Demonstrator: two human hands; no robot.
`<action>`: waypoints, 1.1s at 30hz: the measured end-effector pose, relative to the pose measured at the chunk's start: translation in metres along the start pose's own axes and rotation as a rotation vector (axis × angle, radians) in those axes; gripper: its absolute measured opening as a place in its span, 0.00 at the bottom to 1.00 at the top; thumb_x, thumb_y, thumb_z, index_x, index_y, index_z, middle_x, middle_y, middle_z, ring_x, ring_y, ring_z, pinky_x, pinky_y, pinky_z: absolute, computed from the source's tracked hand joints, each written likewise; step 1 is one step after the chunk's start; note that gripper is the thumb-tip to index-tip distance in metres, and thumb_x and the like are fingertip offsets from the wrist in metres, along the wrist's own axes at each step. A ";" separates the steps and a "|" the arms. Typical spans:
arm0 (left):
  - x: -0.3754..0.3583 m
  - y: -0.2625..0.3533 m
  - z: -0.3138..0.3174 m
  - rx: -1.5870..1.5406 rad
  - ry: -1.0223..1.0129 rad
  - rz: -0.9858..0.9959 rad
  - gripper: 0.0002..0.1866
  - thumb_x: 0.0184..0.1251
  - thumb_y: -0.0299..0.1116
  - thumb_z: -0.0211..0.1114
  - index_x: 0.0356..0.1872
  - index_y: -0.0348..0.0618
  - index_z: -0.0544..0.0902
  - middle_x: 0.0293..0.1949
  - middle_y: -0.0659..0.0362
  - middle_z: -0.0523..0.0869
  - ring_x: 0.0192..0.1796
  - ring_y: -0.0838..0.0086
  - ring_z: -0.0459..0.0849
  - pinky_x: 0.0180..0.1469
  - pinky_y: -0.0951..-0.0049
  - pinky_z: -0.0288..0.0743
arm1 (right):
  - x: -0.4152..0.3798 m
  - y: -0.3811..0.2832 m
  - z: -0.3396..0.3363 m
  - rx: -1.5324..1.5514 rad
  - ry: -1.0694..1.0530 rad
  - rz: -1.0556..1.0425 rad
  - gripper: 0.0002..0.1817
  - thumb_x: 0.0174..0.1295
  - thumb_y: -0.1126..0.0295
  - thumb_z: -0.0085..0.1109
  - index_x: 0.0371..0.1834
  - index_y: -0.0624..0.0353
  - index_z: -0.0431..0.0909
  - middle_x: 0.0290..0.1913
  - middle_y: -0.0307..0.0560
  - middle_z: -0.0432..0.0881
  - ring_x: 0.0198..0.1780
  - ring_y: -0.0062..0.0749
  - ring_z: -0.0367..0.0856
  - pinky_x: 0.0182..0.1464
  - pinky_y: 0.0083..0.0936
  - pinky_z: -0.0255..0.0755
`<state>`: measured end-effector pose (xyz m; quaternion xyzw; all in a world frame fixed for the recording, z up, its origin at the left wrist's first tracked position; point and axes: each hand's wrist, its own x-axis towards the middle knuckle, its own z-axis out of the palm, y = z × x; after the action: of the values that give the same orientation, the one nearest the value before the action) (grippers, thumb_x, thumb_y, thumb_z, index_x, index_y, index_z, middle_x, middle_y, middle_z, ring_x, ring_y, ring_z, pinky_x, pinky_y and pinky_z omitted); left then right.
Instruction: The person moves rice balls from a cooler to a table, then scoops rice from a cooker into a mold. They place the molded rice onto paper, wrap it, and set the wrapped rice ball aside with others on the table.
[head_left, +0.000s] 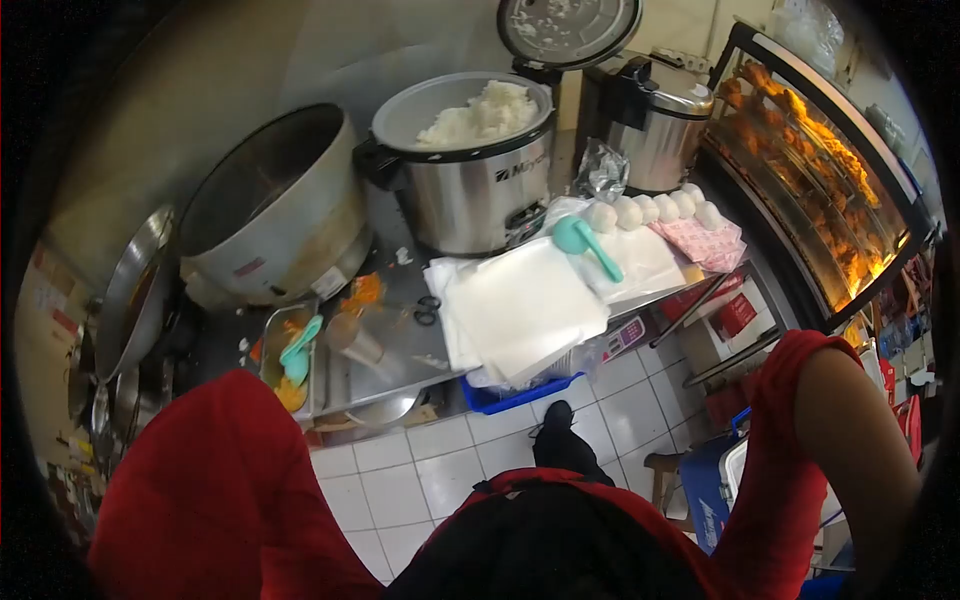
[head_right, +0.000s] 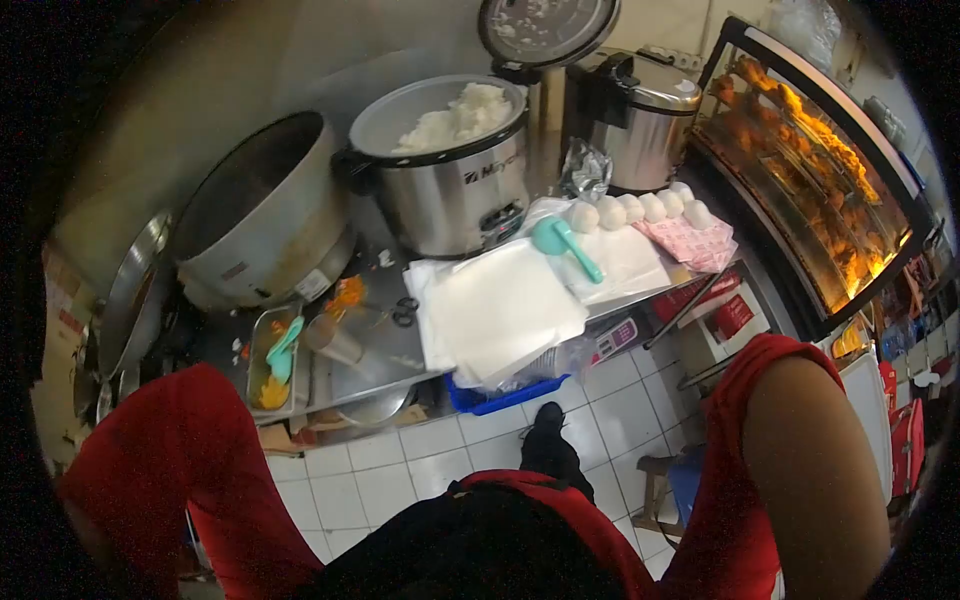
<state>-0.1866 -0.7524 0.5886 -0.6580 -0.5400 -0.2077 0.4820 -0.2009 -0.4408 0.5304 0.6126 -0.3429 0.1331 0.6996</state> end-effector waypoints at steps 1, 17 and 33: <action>-0.006 -0.012 0.009 0.011 0.045 0.007 0.17 0.60 0.27 0.53 0.51 0.39 0.72 0.49 0.51 0.74 0.56 0.58 0.71 0.60 0.60 0.59 | -0.010 0.007 -0.002 -0.010 0.009 -0.002 0.15 0.63 0.71 0.46 0.50 0.65 0.72 0.56 0.53 0.73 0.55 0.38 0.71 0.54 0.29 0.66; -0.441 -0.089 0.344 0.063 -0.443 -1.285 0.18 0.55 0.27 0.61 0.49 0.42 0.78 0.56 0.50 0.75 0.66 0.54 0.66 0.70 0.47 0.48 | -0.530 -0.067 0.110 -0.421 -1.121 1.646 0.43 0.49 0.66 0.65 0.69 0.63 0.54 0.53 0.61 0.71 0.58 0.50 0.68 0.64 0.44 0.58; -0.477 -0.119 0.281 -0.105 -0.936 -1.363 0.49 0.45 0.62 0.68 0.69 0.55 0.62 0.67 0.41 0.60 0.70 0.48 0.56 0.68 0.32 0.35 | -0.445 0.097 0.146 -0.241 0.038 1.887 0.20 0.58 0.73 0.60 0.54 0.64 0.71 0.38 0.40 0.78 0.35 0.25 0.75 0.41 0.23 0.71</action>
<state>-0.5219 -0.7602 0.1319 -0.2264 -0.9549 -0.1838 -0.0557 -0.6306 -0.4548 0.3211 0.0044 -0.6963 0.6167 0.3673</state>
